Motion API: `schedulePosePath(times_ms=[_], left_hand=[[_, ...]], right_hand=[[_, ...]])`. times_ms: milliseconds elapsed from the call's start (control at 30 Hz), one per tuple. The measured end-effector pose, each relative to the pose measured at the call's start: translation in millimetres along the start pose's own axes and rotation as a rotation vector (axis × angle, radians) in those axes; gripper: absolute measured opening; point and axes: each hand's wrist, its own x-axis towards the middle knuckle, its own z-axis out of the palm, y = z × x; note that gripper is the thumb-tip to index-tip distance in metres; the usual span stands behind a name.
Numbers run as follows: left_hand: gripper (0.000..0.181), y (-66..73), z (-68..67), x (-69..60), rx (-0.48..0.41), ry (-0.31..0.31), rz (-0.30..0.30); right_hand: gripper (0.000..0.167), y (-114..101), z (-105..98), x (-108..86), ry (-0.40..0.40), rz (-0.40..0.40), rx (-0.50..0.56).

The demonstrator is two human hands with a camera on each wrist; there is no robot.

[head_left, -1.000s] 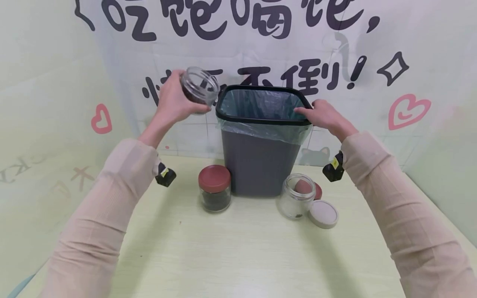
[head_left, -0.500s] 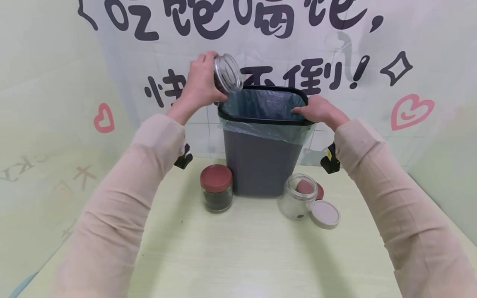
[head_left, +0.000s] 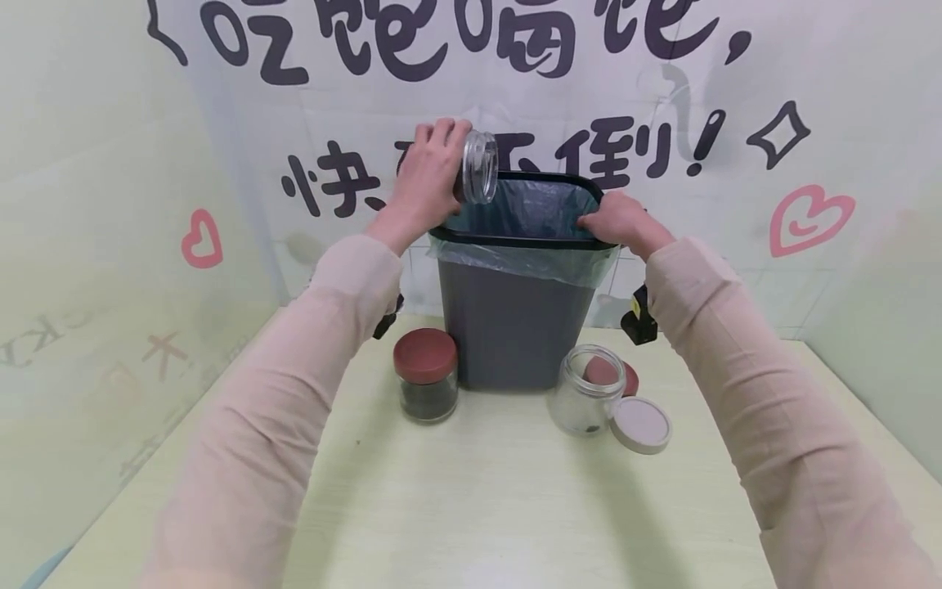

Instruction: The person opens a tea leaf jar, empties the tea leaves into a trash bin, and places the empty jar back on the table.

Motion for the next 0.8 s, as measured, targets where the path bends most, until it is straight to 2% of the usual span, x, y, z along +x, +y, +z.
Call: schedulePosePath(times_ms=[133, 400, 800], left_hand=[[0.076, 2.3, 0.5, 3.3, 0.086, -0.005, 0.052], [0.072, 4.8, -1.4, 9.8, 0.25, -0.049, 0.115], [0.062, 7.6, -6.4, 16.3, 0.376, -0.029, 0.231]], right_hand=[[0.017, 0.4, -1.0, 0.0, -0.007, 0.013, 0.018], [0.015, 0.4, -0.5, 0.8, -0.022, 0.048, 0.038], [0.015, -0.6, -0.4, 0.3, -0.009, 0.034, 0.012]])
